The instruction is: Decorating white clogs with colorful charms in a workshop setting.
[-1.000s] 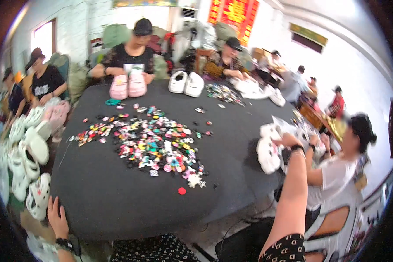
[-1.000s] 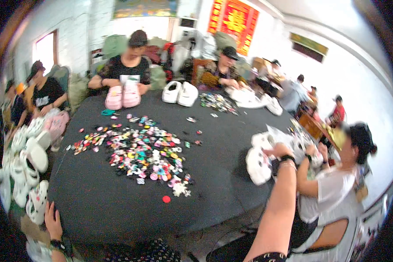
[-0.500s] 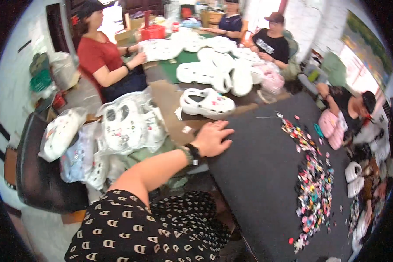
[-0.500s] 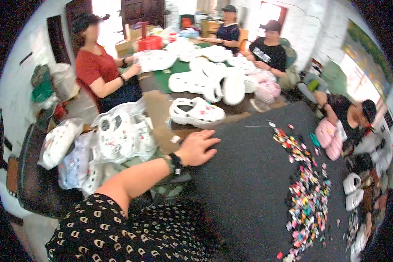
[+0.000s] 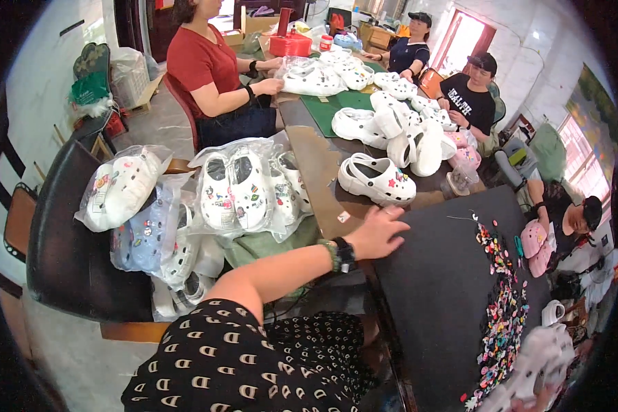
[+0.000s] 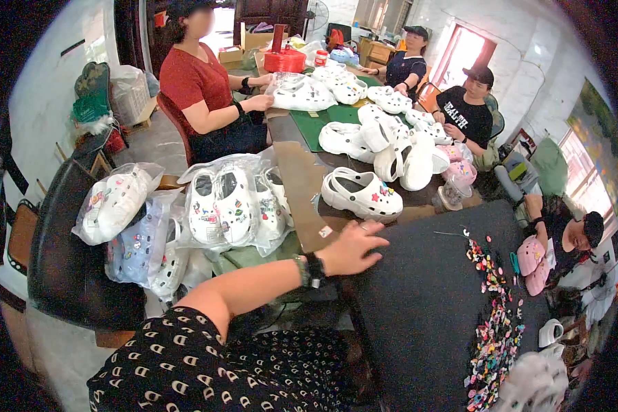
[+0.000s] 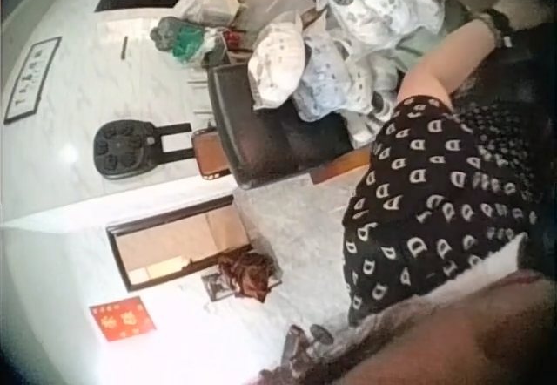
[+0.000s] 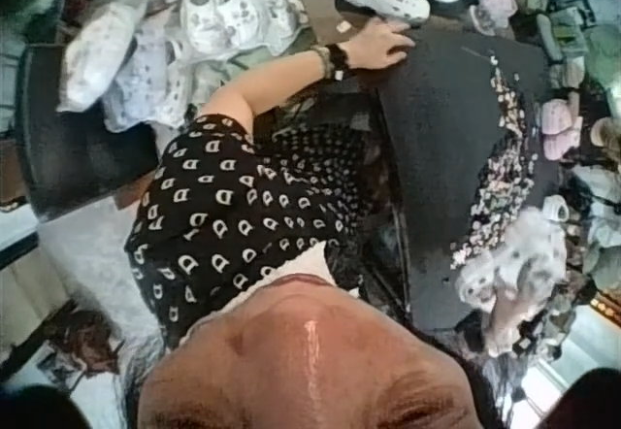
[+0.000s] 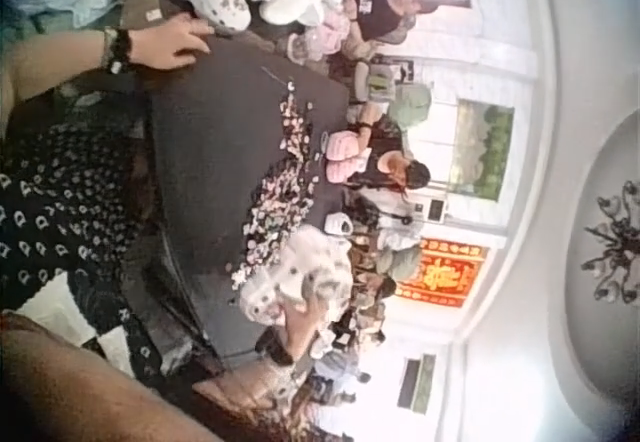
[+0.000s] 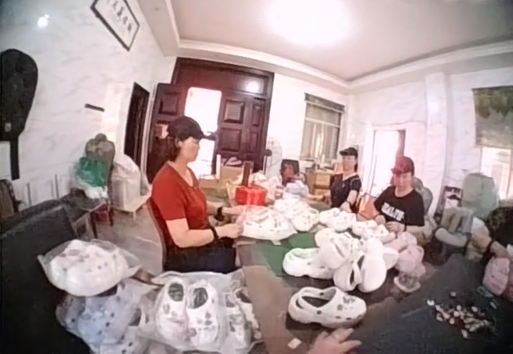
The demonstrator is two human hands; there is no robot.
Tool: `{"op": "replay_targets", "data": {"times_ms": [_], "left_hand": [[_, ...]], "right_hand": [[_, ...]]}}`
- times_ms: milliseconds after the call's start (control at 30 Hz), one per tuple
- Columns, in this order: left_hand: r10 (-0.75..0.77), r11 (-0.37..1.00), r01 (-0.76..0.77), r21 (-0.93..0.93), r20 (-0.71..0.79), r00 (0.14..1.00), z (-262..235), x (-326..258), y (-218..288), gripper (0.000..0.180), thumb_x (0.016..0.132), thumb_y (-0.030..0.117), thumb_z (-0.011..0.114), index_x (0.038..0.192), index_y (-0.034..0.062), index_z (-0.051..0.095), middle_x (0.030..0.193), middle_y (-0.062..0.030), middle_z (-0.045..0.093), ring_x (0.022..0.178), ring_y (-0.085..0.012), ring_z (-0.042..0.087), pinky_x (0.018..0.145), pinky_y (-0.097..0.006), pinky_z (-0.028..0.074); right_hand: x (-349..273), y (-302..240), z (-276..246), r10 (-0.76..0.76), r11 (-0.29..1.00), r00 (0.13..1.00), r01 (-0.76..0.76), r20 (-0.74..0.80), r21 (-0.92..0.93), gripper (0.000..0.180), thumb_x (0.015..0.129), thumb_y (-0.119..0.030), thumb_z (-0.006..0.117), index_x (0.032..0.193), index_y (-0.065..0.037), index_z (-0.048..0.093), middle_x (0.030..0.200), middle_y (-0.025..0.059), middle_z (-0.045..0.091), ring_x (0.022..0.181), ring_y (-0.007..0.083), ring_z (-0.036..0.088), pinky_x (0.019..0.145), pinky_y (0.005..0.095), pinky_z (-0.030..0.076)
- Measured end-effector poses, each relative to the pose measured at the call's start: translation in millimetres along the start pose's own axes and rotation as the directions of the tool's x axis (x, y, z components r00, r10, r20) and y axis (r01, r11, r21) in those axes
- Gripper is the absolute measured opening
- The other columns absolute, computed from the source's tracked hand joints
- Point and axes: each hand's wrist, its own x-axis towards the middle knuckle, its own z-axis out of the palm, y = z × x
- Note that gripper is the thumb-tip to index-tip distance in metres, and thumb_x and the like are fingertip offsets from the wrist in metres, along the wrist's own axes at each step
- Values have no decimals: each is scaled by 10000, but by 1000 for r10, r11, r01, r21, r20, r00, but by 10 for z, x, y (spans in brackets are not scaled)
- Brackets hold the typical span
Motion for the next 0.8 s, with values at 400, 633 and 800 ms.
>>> {"op": "replay_targets", "data": {"times_ms": [400,633,800], "left_hand": [[-680,313,653,689,-317,661,-2251,-591,-1943,815,806,577,659,1464,171,399,1543,-147,343,1478,-350,176,1107,-703,148],[-863,292,582,759,-53,503,-2320,-532,-2486,864,844,703,515,1538,250,273,1524,-154,390,1459,-356,248,1125,-680,124],[-884,374,534,758,119,451,-2043,-352,-2821,803,841,683,544,1461,185,429,1388,-168,543,1295,-358,490,1089,-592,315]], "right_hand": [[1138,-1294,1438,-606,789,789,580,99,203,724,468,-334,926,1067,-80,609,1264,196,468,1214,403,425,1031,474,327],[1104,-1149,1485,-483,867,827,404,287,293,810,484,-328,935,1169,-88,574,1454,264,337,1389,480,251,1134,520,225],[879,-1554,1522,-305,925,922,228,239,303,755,578,-363,890,1183,-77,542,1514,270,278,1452,503,122,1155,570,155]]}}
